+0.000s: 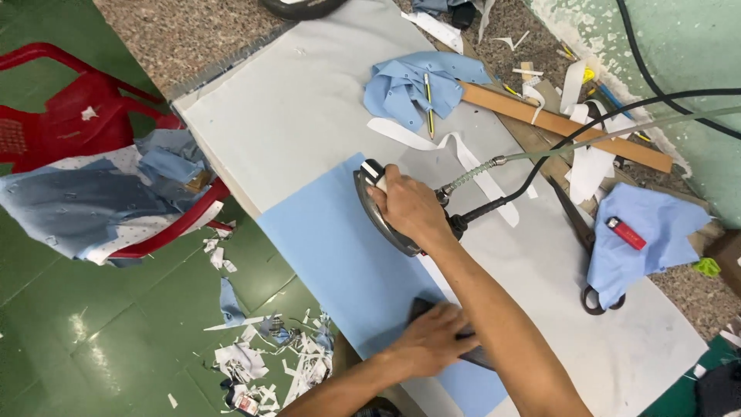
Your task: The person cuts a light blue fabric piece using scissors, then irons it on a worktable. They place a white paper template on the fabric and press it with an iron, using a black rectangular object to hold the template in place during ironing.
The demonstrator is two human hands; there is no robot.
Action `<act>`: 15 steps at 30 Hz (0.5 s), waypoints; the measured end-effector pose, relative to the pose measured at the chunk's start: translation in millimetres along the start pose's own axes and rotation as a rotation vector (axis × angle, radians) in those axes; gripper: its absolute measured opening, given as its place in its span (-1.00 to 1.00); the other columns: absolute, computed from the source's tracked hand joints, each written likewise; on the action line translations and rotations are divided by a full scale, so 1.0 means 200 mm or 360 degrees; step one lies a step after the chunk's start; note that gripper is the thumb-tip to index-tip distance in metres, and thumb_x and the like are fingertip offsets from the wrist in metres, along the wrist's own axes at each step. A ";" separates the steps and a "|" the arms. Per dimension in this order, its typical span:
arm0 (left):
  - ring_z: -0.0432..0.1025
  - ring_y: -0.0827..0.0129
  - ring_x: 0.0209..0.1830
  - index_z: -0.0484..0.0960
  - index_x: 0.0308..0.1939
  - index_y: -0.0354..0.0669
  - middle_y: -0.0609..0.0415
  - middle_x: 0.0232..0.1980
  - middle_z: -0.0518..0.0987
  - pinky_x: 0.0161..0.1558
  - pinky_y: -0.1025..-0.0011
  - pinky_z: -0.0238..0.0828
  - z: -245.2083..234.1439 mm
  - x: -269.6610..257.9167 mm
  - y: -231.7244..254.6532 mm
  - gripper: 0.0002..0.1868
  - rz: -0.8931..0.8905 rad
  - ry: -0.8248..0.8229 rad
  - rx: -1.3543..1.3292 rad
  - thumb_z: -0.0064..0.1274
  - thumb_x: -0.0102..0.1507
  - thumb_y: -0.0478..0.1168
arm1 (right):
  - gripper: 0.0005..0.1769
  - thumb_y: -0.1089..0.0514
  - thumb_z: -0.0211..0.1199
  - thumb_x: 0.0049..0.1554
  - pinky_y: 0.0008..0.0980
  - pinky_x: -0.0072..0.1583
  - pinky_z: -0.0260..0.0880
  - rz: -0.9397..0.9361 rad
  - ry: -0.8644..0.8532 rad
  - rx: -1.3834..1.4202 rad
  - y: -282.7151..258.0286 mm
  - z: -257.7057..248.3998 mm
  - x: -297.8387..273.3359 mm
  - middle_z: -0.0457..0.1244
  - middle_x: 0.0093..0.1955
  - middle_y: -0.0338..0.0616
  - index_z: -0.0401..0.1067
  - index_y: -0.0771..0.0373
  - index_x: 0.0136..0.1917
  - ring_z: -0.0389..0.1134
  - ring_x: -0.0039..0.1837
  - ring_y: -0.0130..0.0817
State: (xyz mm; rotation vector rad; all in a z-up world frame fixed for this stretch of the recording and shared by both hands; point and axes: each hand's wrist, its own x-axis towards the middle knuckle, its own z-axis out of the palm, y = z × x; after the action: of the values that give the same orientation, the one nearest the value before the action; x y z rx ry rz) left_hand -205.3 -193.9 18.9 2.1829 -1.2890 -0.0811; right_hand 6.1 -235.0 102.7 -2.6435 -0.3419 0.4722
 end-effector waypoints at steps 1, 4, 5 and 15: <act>0.19 -0.11 0.29 0.50 0.08 -0.10 -0.13 0.14 0.37 0.51 -0.03 0.10 0.06 0.07 0.00 -0.56 0.0153 0.0016 0.0023 0.27 0.15 -0.31 | -0.49 -0.24 -0.17 0.39 0.08 -0.26 0.26 0.0035 -0.0030 0.0005 -0.01 -0.01 0.00 0.29 -0.32 0.04 0.17 0.28 0.01 0.30 -0.30 0.16; 0.24 0.11 -0.25 0.19 -0.64 -0.07 0.15 -0.44 0.21 -0.19 0.24 0.17 0.52 0.13 -0.11 -0.56 0.0335 0.0216 -0.0269 -0.11 -0.04 -0.73 | -0.47 -0.27 -0.11 0.37 0.11 -0.28 0.25 0.0056 0.0033 -0.0009 0.01 0.03 0.02 0.29 -0.34 0.07 0.15 0.28 -0.04 0.30 -0.31 0.22; 0.24 0.11 -0.25 0.19 -0.64 -0.07 0.15 -0.44 0.21 -0.19 0.24 0.17 0.53 0.15 -0.12 -0.56 0.0343 0.0225 -0.0261 -0.11 -0.04 -0.73 | -0.47 -0.27 -0.11 0.37 0.11 -0.28 0.25 0.0052 0.0042 -0.0019 0.00 0.01 0.02 0.29 -0.34 0.07 0.15 0.28 -0.04 0.30 -0.31 0.22; 0.43 -0.01 -0.02 0.57 -0.31 -0.19 -0.01 -0.12 0.58 0.05 0.10 0.32 0.18 0.17 -0.09 -0.51 0.0121 0.0175 -0.0461 0.20 0.10 0.19 | -0.44 -0.30 -0.10 0.36 0.14 -0.23 0.28 0.0163 -0.0015 -0.0081 -0.04 0.01 0.01 0.34 -0.30 0.10 0.17 0.29 -0.01 0.33 -0.27 0.27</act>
State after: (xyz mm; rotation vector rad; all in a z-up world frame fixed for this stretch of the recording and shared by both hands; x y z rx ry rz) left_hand -186.4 -231.8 -11.4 1.8659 -1.2154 -0.1085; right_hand 5.6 -227.2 104.9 -2.7185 -0.2251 0.5153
